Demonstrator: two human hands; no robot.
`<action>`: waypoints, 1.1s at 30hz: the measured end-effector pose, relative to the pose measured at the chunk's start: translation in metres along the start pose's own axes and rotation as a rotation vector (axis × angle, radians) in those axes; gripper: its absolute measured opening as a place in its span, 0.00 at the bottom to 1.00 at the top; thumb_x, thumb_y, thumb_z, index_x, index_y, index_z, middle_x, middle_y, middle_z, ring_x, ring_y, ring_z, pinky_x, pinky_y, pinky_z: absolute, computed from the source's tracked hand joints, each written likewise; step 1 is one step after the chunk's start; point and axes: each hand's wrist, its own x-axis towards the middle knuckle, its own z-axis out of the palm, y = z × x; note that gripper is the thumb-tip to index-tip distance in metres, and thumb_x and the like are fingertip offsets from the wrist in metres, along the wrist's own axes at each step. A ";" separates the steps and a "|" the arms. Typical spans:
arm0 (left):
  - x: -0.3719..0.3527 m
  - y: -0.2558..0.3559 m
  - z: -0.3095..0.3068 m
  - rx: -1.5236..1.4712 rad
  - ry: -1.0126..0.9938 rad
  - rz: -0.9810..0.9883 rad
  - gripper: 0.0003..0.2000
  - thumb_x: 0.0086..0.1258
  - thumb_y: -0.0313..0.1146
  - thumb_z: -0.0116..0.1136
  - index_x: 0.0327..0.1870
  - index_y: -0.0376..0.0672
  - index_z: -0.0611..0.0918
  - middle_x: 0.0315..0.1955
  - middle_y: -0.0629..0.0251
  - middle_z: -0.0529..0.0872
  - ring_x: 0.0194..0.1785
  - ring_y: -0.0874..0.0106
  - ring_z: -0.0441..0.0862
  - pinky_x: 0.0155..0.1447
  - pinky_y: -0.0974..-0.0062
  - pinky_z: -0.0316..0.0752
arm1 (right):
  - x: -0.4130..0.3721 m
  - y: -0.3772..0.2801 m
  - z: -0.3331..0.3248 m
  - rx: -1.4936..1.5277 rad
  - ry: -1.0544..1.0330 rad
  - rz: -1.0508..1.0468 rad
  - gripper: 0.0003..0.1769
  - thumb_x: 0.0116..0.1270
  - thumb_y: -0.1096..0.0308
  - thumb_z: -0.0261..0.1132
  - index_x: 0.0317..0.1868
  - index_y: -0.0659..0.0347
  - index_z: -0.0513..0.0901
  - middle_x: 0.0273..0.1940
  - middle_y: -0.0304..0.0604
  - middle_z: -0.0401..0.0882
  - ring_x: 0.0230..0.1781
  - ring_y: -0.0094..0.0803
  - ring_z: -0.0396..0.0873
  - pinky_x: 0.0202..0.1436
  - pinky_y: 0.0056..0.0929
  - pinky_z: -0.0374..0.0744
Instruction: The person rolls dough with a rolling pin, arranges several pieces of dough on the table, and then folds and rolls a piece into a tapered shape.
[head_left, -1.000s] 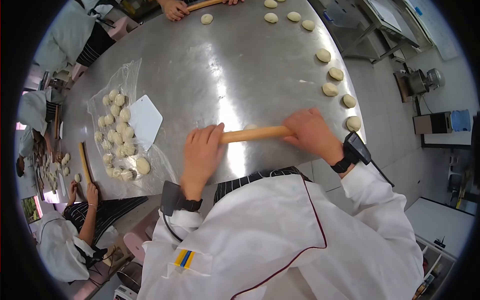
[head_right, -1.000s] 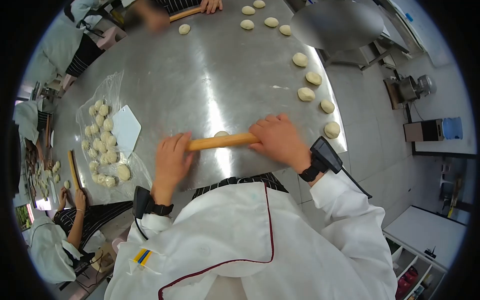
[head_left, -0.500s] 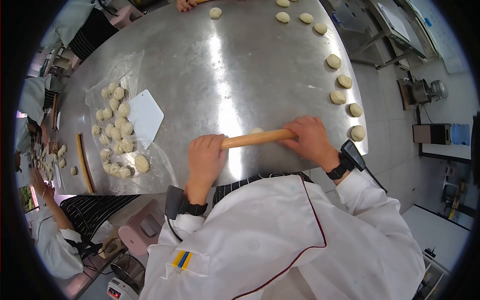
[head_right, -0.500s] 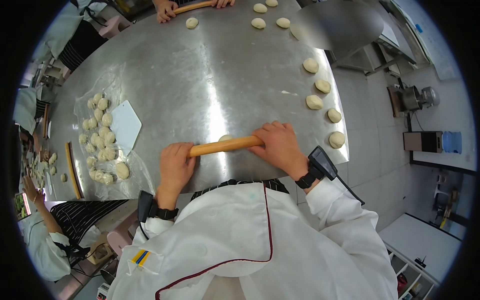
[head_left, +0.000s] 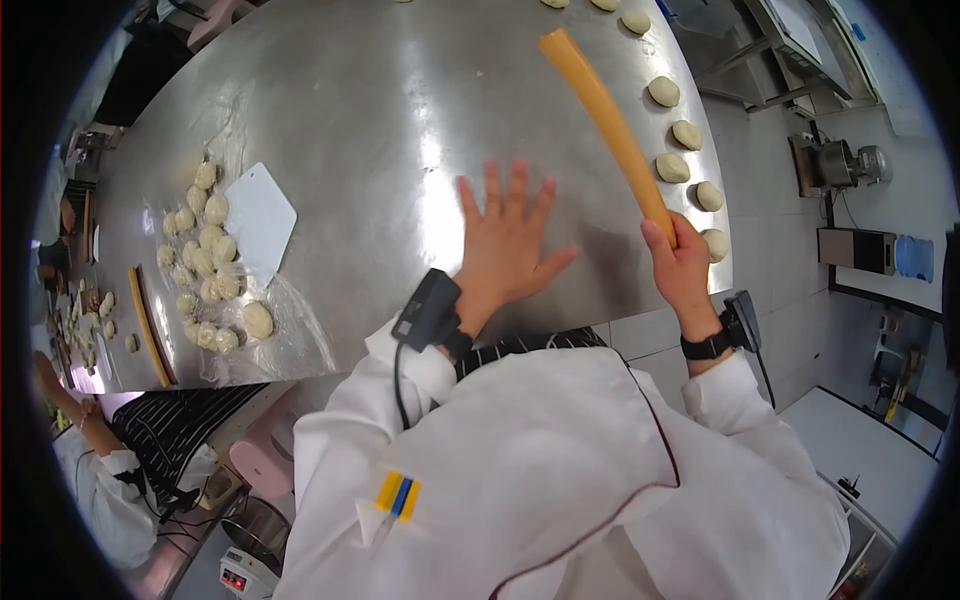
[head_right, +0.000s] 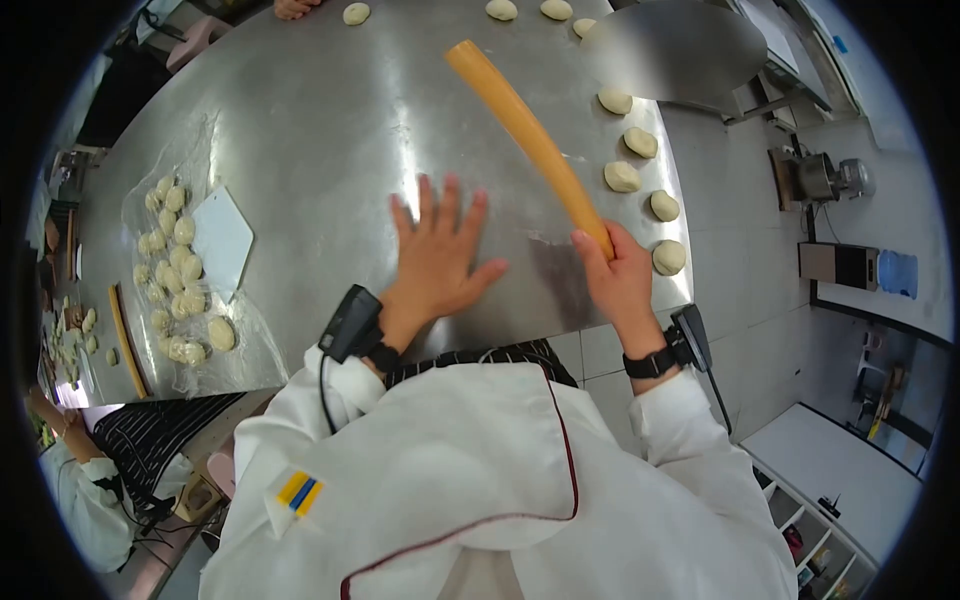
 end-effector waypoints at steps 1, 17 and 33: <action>0.005 0.003 -0.021 0.045 0.106 -0.042 0.41 0.71 0.64 0.44 0.78 0.46 0.58 0.78 0.46 0.49 0.81 0.42 0.39 0.72 0.28 0.25 | -0.005 0.009 -0.003 0.008 0.003 0.018 0.16 0.70 0.60 0.68 0.48 0.65 0.83 0.26 0.31 0.75 0.26 0.17 0.69 0.31 0.20 0.71; -0.053 -0.054 -0.055 -0.651 0.926 -0.550 0.22 0.72 0.28 0.44 0.66 0.32 0.68 0.65 0.55 0.72 0.70 0.63 0.65 0.75 0.64 0.54 | 0.007 0.015 -0.015 0.114 -0.327 -0.049 0.16 0.67 0.60 0.71 0.47 0.64 0.82 0.24 0.37 0.75 0.24 0.22 0.71 0.31 0.22 0.71; -0.032 0.019 0.013 -0.004 0.025 -0.084 0.33 0.68 0.52 0.56 0.72 0.45 0.70 0.73 0.55 0.65 0.80 0.51 0.49 0.79 0.42 0.44 | -0.011 0.030 0.008 0.112 -0.431 -0.110 0.14 0.70 0.64 0.67 0.47 0.69 0.81 0.28 0.30 0.74 0.28 0.18 0.68 0.32 0.20 0.69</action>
